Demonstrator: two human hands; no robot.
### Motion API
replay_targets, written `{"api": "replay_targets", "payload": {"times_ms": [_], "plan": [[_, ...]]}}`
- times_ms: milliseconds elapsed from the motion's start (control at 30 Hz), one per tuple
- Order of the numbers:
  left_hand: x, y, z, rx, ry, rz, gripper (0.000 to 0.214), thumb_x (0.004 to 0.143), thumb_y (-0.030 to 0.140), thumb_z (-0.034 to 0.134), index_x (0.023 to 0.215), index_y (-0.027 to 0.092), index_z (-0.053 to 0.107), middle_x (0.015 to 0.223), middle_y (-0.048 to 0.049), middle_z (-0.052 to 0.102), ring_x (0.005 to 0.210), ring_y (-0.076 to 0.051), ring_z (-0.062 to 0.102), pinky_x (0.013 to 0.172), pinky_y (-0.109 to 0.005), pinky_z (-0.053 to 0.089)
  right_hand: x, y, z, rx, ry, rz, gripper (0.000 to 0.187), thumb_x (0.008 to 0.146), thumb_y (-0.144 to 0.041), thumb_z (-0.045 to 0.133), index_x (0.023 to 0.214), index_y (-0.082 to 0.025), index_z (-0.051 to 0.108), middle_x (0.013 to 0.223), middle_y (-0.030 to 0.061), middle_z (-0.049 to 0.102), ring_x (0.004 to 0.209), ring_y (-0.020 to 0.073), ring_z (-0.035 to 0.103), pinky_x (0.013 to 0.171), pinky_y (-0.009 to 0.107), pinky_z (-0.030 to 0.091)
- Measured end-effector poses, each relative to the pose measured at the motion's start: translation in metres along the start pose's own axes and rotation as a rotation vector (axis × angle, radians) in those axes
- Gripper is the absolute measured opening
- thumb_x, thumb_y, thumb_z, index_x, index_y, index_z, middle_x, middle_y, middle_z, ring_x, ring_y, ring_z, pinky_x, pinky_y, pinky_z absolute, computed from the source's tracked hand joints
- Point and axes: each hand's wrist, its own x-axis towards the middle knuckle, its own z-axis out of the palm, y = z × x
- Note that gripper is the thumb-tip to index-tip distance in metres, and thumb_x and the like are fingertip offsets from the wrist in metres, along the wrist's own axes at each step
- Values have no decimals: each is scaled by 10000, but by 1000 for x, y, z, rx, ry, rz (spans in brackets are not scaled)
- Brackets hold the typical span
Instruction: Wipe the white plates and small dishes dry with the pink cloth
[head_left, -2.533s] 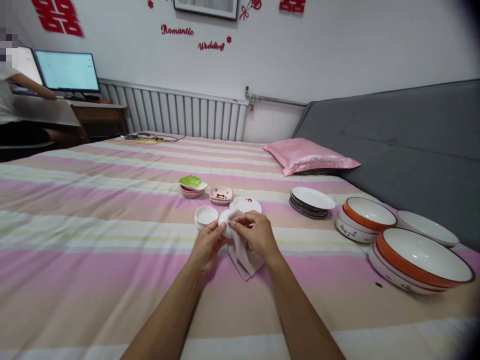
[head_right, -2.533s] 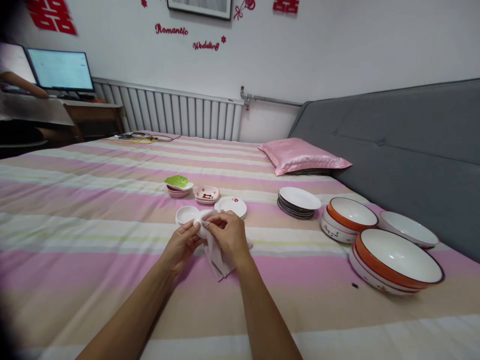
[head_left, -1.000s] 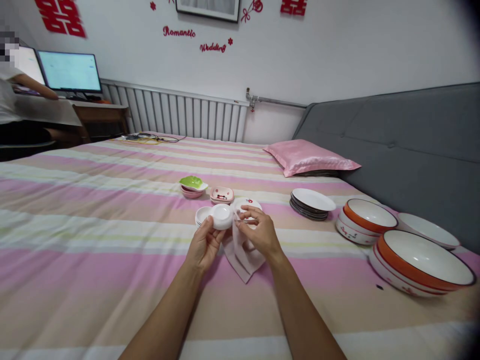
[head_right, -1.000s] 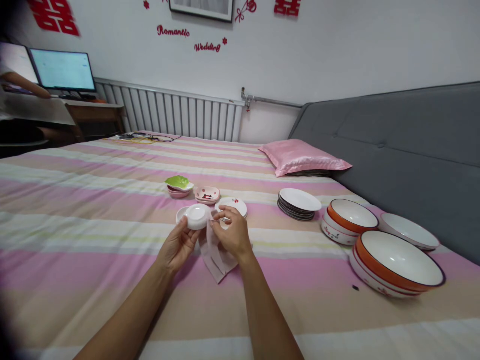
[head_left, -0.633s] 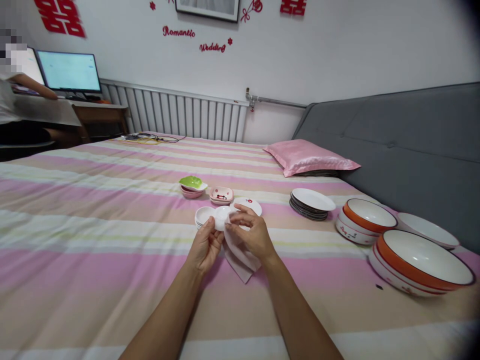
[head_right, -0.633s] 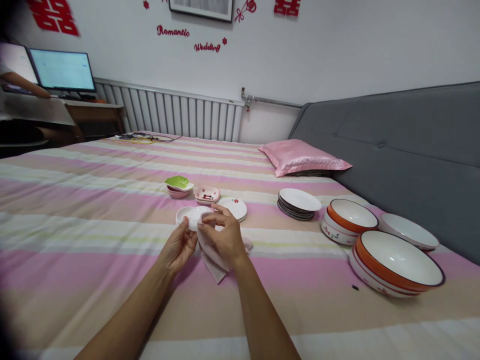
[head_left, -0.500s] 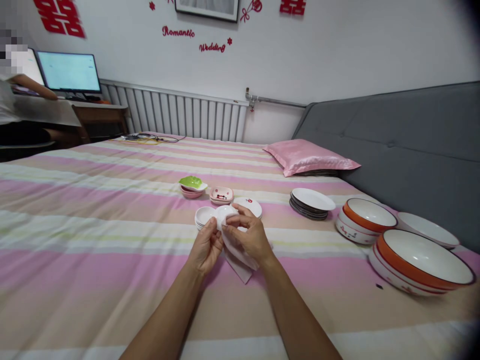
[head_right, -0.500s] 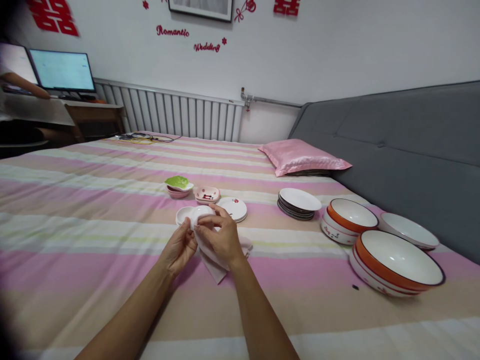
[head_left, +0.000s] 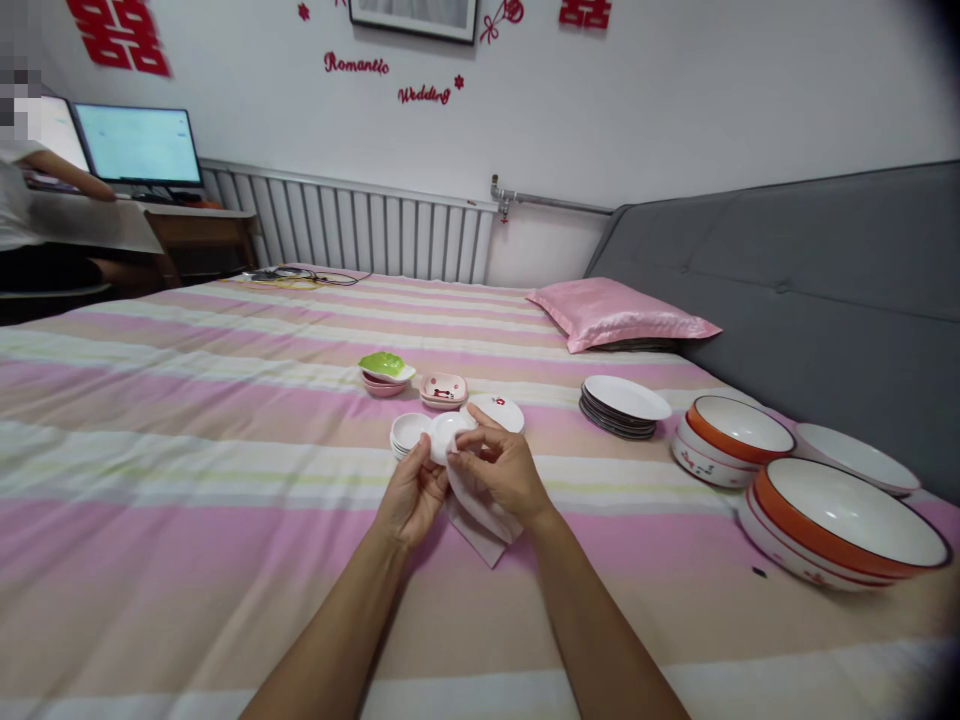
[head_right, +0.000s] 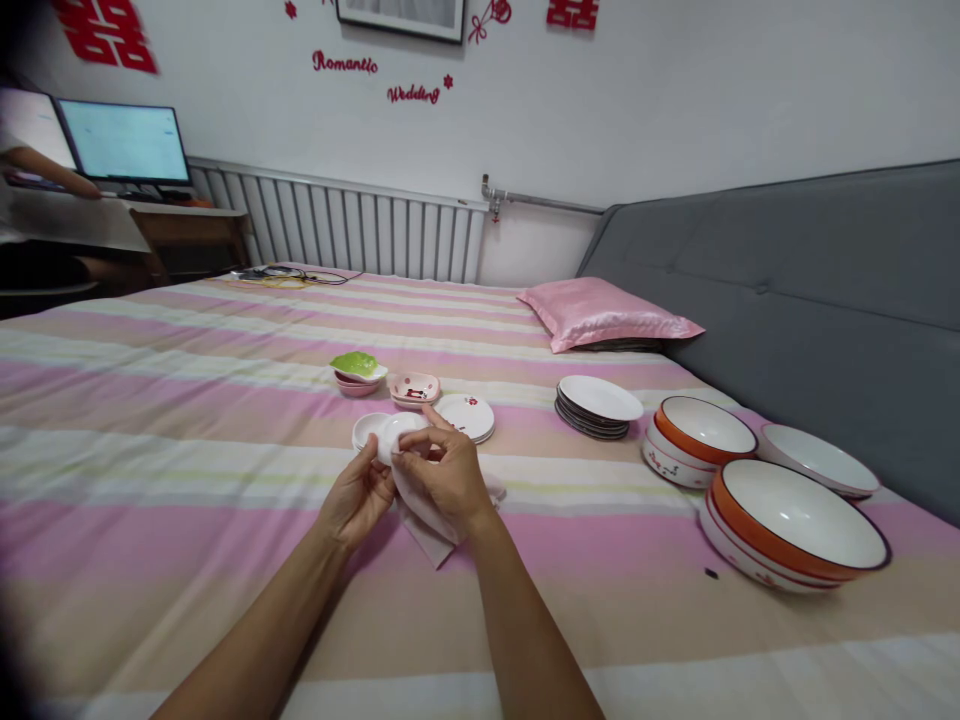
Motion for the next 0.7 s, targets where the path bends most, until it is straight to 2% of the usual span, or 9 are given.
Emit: {"api": "replay_targets", "payload": {"times_ms": [67, 167, 233, 333, 433, 567, 700], "plan": [[-1, 2, 2, -16, 11, -2, 205, 881, 152, 436, 996, 77, 588, 817, -98, 718, 705, -143, 681, 630, -205, 563, 1, -1, -2, 63, -16, 29, 186, 600, -251, 731, 758, -161, 689, 1362, 150, 408, 1121, 294, 524, 771, 316, 478], [-1, 4, 4, -45, 41, -9, 215, 891, 154, 420, 1013, 77, 578, 831, -93, 721, 716, -133, 682, 608, -177, 559, 2, -2, -5, 166, -31, 33, 191, 584, -251, 752, 741, -173, 675, 1245, 136, 542, 1157, 261, 494, 852, 319, 438], [-1, 5, 4, -53, 52, -1, 208, 889, 154, 424, 1002, 74, 579, 834, -90, 722, 725, -132, 682, 607, -171, 559, 2, -2, -7, 239, -25, 44, 205, 570, -257, 766, 732, -184, 664, 1144, 99, 617, 1115, 231, 524, 859, 307, 430], [-1, 5, 4, -41, 39, 10, 195, 880, 168, 448, 978, 77, 590, 861, -84, 720, 759, -138, 679, 640, -185, 562, 2, -2, -10, 307, -9, 107, 257, 536, -271, 791, 731, -184, 648, 886, 34, 681, 845, 172, 616, 713, 263, 472], [-2, 5, 3, -8, 12, -3, 209, 879, 213, 455, 972, 99, 603, 867, -64, 720, 759, -145, 676, 650, -212, 566, 0, -3, -10, 409, -4, 189, 278, 548, -268, 791, 763, -185, 635, 686, -27, 633, 608, 102, 570, 568, 212, 454], [-3, 6, 2, 44, -1, -49, 234, 873, 272, 466, 975, 118, 609, 861, -51, 716, 729, -147, 672, 629, -230, 563, -3, -5, -9, 557, 13, 232, 306, 557, -222, 792, 822, -202, 642, 696, -44, 624, 580, 73, 551, 539, 175, 440], [-4, 7, 2, 89, 2, -58, 213, 852, 270, 505, 963, 122, 611, 875, -49, 707, 729, -144, 662, 628, -234, 553, -3, -5, -12, 568, -10, 282, 333, 576, -230, 787, 876, -188, 649, 768, -13, 649, 623, 88, 578, 571, 191, 460]]}}
